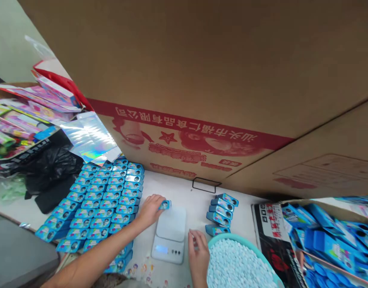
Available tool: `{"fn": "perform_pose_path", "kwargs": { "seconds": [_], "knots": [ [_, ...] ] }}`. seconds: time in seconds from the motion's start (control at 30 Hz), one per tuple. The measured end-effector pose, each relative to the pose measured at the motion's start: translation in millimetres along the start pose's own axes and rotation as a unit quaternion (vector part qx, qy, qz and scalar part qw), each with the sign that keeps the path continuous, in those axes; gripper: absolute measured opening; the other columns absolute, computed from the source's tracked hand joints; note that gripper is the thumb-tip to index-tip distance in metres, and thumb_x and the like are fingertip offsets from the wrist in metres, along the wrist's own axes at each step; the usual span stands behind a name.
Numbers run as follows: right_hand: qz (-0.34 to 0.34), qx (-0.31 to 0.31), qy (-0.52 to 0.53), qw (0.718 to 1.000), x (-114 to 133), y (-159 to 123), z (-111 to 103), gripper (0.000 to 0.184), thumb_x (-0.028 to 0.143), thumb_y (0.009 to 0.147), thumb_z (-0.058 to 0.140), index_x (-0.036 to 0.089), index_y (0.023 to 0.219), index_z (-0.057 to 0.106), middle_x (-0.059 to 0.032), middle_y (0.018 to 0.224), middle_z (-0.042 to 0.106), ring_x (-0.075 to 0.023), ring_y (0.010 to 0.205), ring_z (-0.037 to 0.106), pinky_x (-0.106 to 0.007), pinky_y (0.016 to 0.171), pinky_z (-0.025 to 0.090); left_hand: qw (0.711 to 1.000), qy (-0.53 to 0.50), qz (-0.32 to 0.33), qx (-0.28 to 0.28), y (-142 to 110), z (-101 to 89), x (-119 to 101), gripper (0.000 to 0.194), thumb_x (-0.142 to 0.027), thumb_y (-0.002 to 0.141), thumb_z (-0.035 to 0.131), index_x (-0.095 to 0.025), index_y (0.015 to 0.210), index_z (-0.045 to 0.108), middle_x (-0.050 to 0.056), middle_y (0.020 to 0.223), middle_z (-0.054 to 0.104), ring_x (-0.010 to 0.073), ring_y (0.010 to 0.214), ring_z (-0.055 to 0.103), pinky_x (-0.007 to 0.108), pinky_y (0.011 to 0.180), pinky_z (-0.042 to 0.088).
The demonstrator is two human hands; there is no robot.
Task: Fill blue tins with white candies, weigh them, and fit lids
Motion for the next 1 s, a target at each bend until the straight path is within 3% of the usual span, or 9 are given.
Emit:
{"fn": "perform_pose_path", "kwargs": {
  "seconds": [0.13,0.23,0.37,0.5,0.57,0.67,0.87,1.0],
  "knots": [
    [-0.015,-0.007,-0.014,1.000,-14,-10,-11,0.034,0.049,0.081,0.054,0.020,0.082,0.071,-0.0090,0.087,0.067,-0.0208,0.081,0.064,-0.028,0.067,0.052,0.996,0.081,-0.003,-0.030,41,-49.9,60,0.038,-0.010,0.074,0.055,-0.020,0.110,0.057,0.007,0.105,0.062,0.0256,0.103,0.048,0.039,0.087,0.038],
    [-0.017,-0.017,-0.017,1.000,-19,-14,-16,0.035,0.050,0.081,0.054,0.020,0.080,0.071,-0.0091,0.084,0.068,-0.0201,0.078,0.064,-0.026,0.063,0.053,0.989,0.144,0.008,-0.040,77,-70.6,94,0.037,-0.010,0.075,0.052,-0.020,0.110,0.058,0.008,0.107,0.061,0.0253,0.103,0.050,0.039,0.087,0.039],
    [-0.005,-0.012,-0.025,1.000,-15,-18,-21,0.031,0.046,0.083,0.052,0.021,0.082,0.071,-0.0086,0.084,0.068,-0.0193,0.076,0.064,-0.027,0.065,0.053,0.976,0.216,0.027,-0.031,106,-70.3,113,0.033,-0.011,0.077,0.048,-0.021,0.106,0.060,0.010,0.107,0.058,0.0258,0.100,0.052,0.039,0.086,0.041],
    [0.023,-0.012,-0.034,0.999,-12,-24,-31,0.026,0.040,0.085,0.051,0.022,0.084,0.070,-0.0076,0.086,0.067,-0.0190,0.081,0.064,-0.028,0.071,0.052,0.970,0.229,0.037,-0.072,110,-64.0,109,0.038,-0.011,0.080,0.043,-0.019,0.114,0.056,0.014,0.110,0.057,0.0295,0.106,0.049,0.043,0.086,0.041],
    [0.040,-0.020,-0.032,0.998,-16,-28,-39,0.026,0.039,0.086,0.049,0.021,0.085,0.069,-0.0074,0.085,0.067,-0.0184,0.080,0.063,-0.027,0.069,0.052,0.969,0.214,0.056,-0.110,107,-57.5,90,0.041,-0.015,0.080,0.046,-0.018,0.120,0.052,0.015,0.119,0.053,0.0312,0.111,0.045,0.046,0.089,0.039],
    [0.062,-0.034,-0.026,0.997,-25,-36,-53,0.027,0.038,0.087,0.047,0.020,0.084,0.068,-0.0072,0.083,0.066,-0.0175,0.078,0.063,-0.025,0.065,0.051,0.974,0.146,0.143,-0.096,101,-21.7,27,0.035,-0.024,0.081,0.051,-0.019,0.116,0.054,0.013,0.118,0.054,0.0299,0.111,0.045,0.045,0.092,0.038],
    [0.101,-0.079,-0.032,0.991,-47,-59,-86,0.028,0.039,0.087,0.047,0.020,0.087,0.067,-0.0069,0.083,0.065,-0.0175,0.076,0.062,-0.026,0.064,0.051,0.952,0.012,0.295,0.084,81,93.0,-138,0.034,-0.025,0.080,0.057,-0.020,0.113,0.053,0.008,0.109,0.059,0.0233,0.104,0.050,0.038,0.090,0.040],
    [0.132,-0.113,-0.038,0.984,-63,-85,-110,0.029,0.041,0.086,0.047,0.020,0.089,0.067,-0.0078,0.087,0.066,-0.0184,0.080,0.062,-0.028,0.066,0.051,0.931,-0.008,0.335,0.142,74,139.5,-198,0.044,-0.024,0.081,0.056,-0.026,0.124,0.047,0.006,0.116,0.057,0.0213,0.107,0.050,0.036,0.091,0.039]
  ]
}}
Point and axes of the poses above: each hand's wrist, its own y-axis towards the middle knuckle, its own z-axis out of the palm, x = y × z, the point moved 10 cm from there along y, towards the middle knuckle
